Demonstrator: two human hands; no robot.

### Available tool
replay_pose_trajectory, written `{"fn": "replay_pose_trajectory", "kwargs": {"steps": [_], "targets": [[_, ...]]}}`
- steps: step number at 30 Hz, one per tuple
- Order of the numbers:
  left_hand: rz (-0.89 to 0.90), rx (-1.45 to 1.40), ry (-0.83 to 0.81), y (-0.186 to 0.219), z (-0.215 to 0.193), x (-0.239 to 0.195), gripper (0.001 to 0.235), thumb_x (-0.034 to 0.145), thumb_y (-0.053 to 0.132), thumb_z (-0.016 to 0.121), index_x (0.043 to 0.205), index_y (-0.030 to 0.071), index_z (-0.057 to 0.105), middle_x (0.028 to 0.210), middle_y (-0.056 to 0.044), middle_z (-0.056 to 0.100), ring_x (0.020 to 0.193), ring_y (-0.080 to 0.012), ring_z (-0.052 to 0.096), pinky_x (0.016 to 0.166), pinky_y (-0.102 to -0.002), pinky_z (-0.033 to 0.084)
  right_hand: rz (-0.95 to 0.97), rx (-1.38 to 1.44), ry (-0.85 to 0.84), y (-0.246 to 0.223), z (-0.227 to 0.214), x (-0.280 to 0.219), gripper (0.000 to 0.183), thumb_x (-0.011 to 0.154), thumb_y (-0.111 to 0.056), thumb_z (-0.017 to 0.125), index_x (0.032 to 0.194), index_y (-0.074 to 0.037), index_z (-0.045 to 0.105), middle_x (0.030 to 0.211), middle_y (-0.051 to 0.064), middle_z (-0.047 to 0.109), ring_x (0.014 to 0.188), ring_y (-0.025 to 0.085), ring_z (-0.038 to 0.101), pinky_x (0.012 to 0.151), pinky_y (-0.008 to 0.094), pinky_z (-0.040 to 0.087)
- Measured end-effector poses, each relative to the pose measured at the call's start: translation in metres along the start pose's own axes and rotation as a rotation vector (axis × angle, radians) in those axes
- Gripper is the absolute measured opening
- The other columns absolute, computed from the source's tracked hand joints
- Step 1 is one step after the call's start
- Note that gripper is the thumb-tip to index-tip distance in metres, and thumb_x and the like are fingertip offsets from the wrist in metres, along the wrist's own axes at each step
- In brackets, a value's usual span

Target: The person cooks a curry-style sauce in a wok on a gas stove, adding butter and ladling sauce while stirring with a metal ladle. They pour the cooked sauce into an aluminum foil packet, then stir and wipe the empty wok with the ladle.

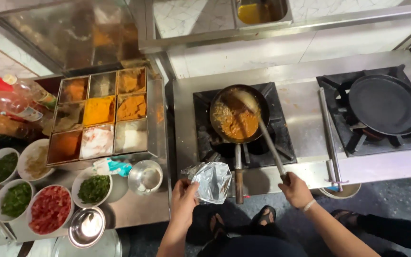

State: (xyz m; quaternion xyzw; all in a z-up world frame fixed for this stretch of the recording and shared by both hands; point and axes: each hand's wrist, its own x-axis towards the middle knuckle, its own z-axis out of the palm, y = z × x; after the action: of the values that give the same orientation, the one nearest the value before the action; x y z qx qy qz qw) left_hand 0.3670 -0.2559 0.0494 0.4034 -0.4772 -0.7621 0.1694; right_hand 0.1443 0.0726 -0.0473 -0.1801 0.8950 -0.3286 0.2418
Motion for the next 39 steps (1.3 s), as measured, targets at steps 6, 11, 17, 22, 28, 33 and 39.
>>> {"fn": "replay_pose_trajectory", "kwargs": {"steps": [6,11,17,22,28,33,39], "targets": [[0.078,0.04,-0.008,-0.006,-0.004,-0.003,0.018,0.091,0.017,0.071,0.096,0.004,0.059,0.078,-0.003,0.058,0.058,-0.0088,0.053,0.049,-0.025,0.043,-0.013,-0.085,0.249,-0.023,0.008,-0.014,0.033,0.083,-0.02,0.077,0.101,0.002,0.061,0.081,0.02,0.068,0.077,0.034,0.066,0.07,0.044,0.053],[0.046,0.055,0.074,0.0,0.002,-0.021,0.018,0.09,0.018,0.069,0.097,0.003,0.06,0.08,-0.004,0.059,0.056,-0.011,0.052,0.05,-0.026,0.044,0.305,0.476,-0.126,-0.056,0.001,-0.041,0.027,0.085,-0.013,0.073,0.103,0.004,0.064,0.073,0.018,0.063,0.063,0.032,0.059,0.058,0.05,0.047],[-0.037,-0.067,0.138,-0.026,0.017,-0.047,0.025,0.089,0.018,0.071,0.102,0.002,0.057,0.084,-0.004,0.059,0.064,-0.0104,0.053,0.052,-0.028,0.042,-0.01,-0.008,-0.074,-0.002,-0.047,-0.051,0.029,0.084,-0.019,0.075,0.097,0.002,0.061,0.071,0.014,0.065,0.065,0.028,0.066,0.066,0.041,0.053],[0.058,0.382,0.226,-0.048,0.017,-0.066,0.027,0.09,0.024,0.072,0.103,0.001,0.064,0.085,-0.009,0.068,0.076,-0.0165,0.062,0.068,-0.032,0.05,-0.072,0.026,-0.177,0.022,-0.062,-0.017,0.031,0.078,-0.017,0.077,0.1,-0.001,0.061,0.071,0.017,0.065,0.065,0.03,0.066,0.066,0.041,0.054],[-0.029,0.987,0.106,-0.142,-0.011,-0.037,0.035,0.091,0.038,0.062,0.1,0.005,0.072,0.096,-0.019,0.074,0.096,-0.0367,0.07,0.083,-0.042,0.053,-0.089,-0.039,-0.105,0.007,-0.071,0.021,0.027,0.084,-0.02,0.074,0.095,0.001,0.06,0.071,0.017,0.067,0.065,0.031,0.067,0.066,0.043,0.055],[-0.067,0.89,-0.197,-0.207,0.037,-0.005,0.043,0.082,0.031,0.076,0.113,0.004,0.063,0.113,-0.015,0.07,0.111,-0.0304,0.066,0.092,-0.041,0.053,-0.097,0.008,0.034,0.026,-0.066,-0.004,0.028,0.081,-0.019,0.075,0.094,0.001,0.06,0.071,0.016,0.067,0.065,0.03,0.066,0.064,0.043,0.053],[-0.214,0.188,-0.245,-0.199,0.089,0.007,0.034,0.095,0.024,0.067,0.12,0.002,0.065,0.106,-0.005,0.073,0.1,-0.0173,0.065,0.09,-0.035,0.053,0.027,0.155,-0.019,0.039,-0.047,-0.027,0.028,0.079,-0.016,0.076,0.096,0.001,0.062,0.067,0.011,0.064,0.062,0.027,0.062,0.06,0.04,0.053]]}}
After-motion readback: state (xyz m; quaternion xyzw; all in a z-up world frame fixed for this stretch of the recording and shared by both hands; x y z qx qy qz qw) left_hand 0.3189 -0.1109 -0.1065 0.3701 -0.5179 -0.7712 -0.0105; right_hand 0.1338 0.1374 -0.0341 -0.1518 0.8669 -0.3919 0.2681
